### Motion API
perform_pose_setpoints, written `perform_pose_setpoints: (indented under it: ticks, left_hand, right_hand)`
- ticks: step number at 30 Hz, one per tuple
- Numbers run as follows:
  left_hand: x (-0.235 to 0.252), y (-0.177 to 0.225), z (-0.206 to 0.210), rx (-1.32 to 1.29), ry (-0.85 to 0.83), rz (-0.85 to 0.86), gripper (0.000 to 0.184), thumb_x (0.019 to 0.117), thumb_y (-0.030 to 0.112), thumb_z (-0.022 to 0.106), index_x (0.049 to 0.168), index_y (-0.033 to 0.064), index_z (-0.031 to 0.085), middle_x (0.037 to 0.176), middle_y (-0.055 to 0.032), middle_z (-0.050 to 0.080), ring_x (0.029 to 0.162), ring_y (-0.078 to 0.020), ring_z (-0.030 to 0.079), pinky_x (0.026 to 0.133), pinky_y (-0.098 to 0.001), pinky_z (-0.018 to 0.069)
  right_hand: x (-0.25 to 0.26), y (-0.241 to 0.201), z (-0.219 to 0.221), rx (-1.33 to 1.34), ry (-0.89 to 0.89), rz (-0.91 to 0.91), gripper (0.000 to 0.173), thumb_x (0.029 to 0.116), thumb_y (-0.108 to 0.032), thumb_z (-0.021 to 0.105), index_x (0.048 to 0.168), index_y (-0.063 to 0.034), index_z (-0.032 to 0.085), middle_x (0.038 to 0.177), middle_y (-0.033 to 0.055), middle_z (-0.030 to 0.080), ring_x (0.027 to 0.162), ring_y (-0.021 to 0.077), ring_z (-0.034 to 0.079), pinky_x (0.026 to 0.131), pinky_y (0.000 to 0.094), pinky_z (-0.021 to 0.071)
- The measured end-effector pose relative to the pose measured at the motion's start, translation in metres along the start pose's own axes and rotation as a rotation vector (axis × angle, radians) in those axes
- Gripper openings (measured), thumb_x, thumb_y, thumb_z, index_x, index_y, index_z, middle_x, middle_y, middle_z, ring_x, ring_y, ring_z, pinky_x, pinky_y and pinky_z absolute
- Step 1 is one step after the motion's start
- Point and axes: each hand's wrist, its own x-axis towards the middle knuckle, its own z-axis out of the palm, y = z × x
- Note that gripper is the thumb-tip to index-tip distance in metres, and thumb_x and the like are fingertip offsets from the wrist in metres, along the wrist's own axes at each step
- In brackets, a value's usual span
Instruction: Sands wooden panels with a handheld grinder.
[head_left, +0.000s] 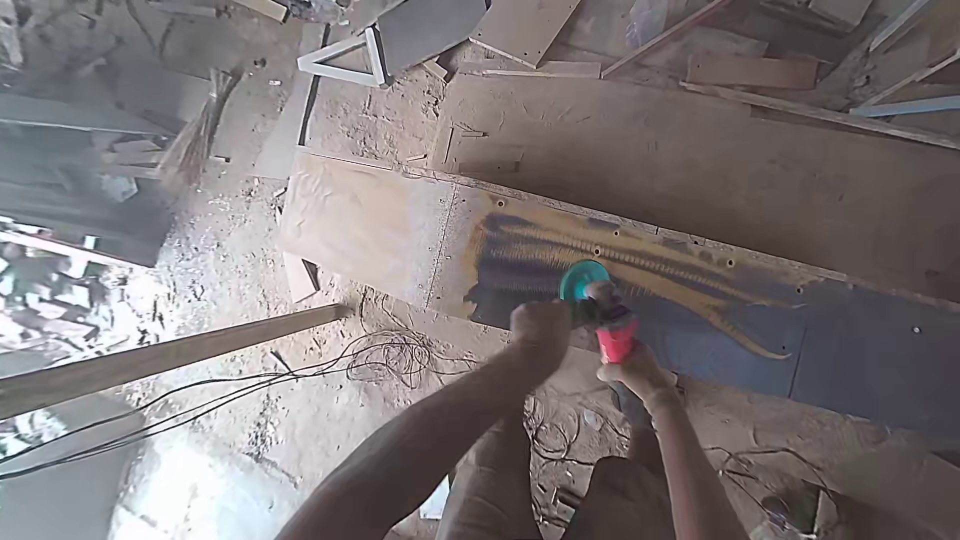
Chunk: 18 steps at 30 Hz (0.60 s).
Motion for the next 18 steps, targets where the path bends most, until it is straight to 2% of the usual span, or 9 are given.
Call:
perform_pose_setpoints:
  ticks: [3, 6, 9, 10, 12, 14, 16, 18]
  left_hand:
    - [-0.011, -0.091, -0.009, 0.059, 0.021, -0.175, 0.043, 0.0852, 0.005, 0.069, 0.128, 0.0059, 0.061, 0.115, -0.0216, 0.070, 0.105, -0.0438, 0.069, 0.078, -0.0625, 0.0567]
    - [-0.013, -0.170, -0.001, 0.074, 0.043, -0.290, 0.038, 0.0860, 0.014, 0.068, 0.123, 0.0098, 0.061, 0.108, -0.0188, 0.072, 0.101, -0.0418, 0.071, 0.076, -0.0607, 0.0571]
    - [0.000, -0.227, 0.031, -0.038, 0.063, -0.293, 0.031, 0.0905, 0.025, 0.066, 0.118, 0.0110, 0.064, 0.109, -0.0171, 0.073, 0.104, -0.0392, 0.072, 0.080, -0.0608, 0.0568]
    - [0.008, -0.235, 0.045, -0.116, 0.065, -0.267, 0.033, 0.0909, 0.027, 0.066, 0.119, 0.0103, 0.065, 0.111, -0.0180, 0.073, 0.105, -0.0396, 0.071, 0.082, -0.0626, 0.0564]
    - [0.021, -0.228, 0.069, -0.276, 0.040, -0.170, 0.037, 0.0916, 0.030, 0.068, 0.121, 0.0074, 0.065, 0.112, -0.0201, 0.072, 0.107, -0.0402, 0.070, 0.086, -0.0647, 0.0550]
    - [0.038, -0.192, 0.092, -0.439, 0.014, -0.042, 0.037, 0.0888, 0.029, 0.072, 0.117, 0.0052, 0.066, 0.105, -0.0193, 0.071, 0.100, -0.0384, 0.070, 0.084, -0.0636, 0.0552]
    - [0.048, -0.133, 0.117, -0.568, -0.023, 0.087, 0.036, 0.0871, 0.027, 0.075, 0.114, 0.0039, 0.068, 0.101, -0.0182, 0.070, 0.094, -0.0362, 0.069, 0.083, -0.0615, 0.0550]
    - [0.056, -0.065, 0.136, -0.529, -0.056, 0.156, 0.037, 0.0886, 0.036, 0.071, 0.115, 0.0099, 0.070, 0.105, -0.0148, 0.073, 0.098, -0.0341, 0.071, 0.085, -0.0619, 0.0566]
  right_hand:
    - [0.009, -0.085, 0.055, -0.101, -0.156, -0.112, 0.069, 0.0549, -0.025, 0.093, 0.118, -0.0092, 0.069, 0.107, 0.0107, 0.074, 0.103, 0.0261, 0.071, 0.091, 0.0536, 0.0579]
    - [0.011, -0.147, 0.102, -0.282, -0.213, -0.152, 0.059, 0.0608, -0.028, 0.088, 0.114, -0.0109, 0.070, 0.107, 0.0108, 0.075, 0.103, 0.0283, 0.072, 0.087, 0.0569, 0.0579]
    - [-0.005, -0.194, 0.110, -0.535, -0.243, -0.114, 0.053, 0.0723, -0.034, 0.082, 0.116, -0.0075, 0.067, 0.112, 0.0133, 0.073, 0.107, 0.0299, 0.071, 0.088, 0.0559, 0.0581]
    - [-0.014, -0.206, 0.103, -0.609, -0.230, -0.103, 0.050, 0.0745, -0.037, 0.081, 0.111, -0.0054, 0.069, 0.111, 0.0148, 0.073, 0.106, 0.0306, 0.072, 0.086, 0.0558, 0.0586]
    - [-0.039, -0.220, 0.076, -0.727, -0.217, -0.071, 0.046, 0.0777, -0.040, 0.079, 0.104, -0.0028, 0.069, 0.110, 0.0170, 0.073, 0.106, 0.0330, 0.071, 0.083, 0.0571, 0.0579]
    - [-0.061, -0.217, 0.040, -0.806, -0.202, -0.016, 0.047, 0.0778, -0.038, 0.078, 0.105, -0.0007, 0.068, 0.112, 0.0190, 0.072, 0.107, 0.0349, 0.071, 0.083, 0.0581, 0.0573]
    - [-0.078, -0.191, 0.002, -0.834, -0.206, 0.091, 0.052, 0.0802, -0.037, 0.079, 0.113, 0.0016, 0.067, 0.118, 0.0215, 0.070, 0.111, 0.0372, 0.069, 0.088, 0.0592, 0.0565]
    - [-0.087, -0.149, -0.037, -0.828, -0.178, 0.200, 0.053, 0.0805, -0.038, 0.079, 0.114, 0.0017, 0.067, 0.119, 0.0221, 0.070, 0.113, 0.0382, 0.069, 0.089, 0.0602, 0.0562]
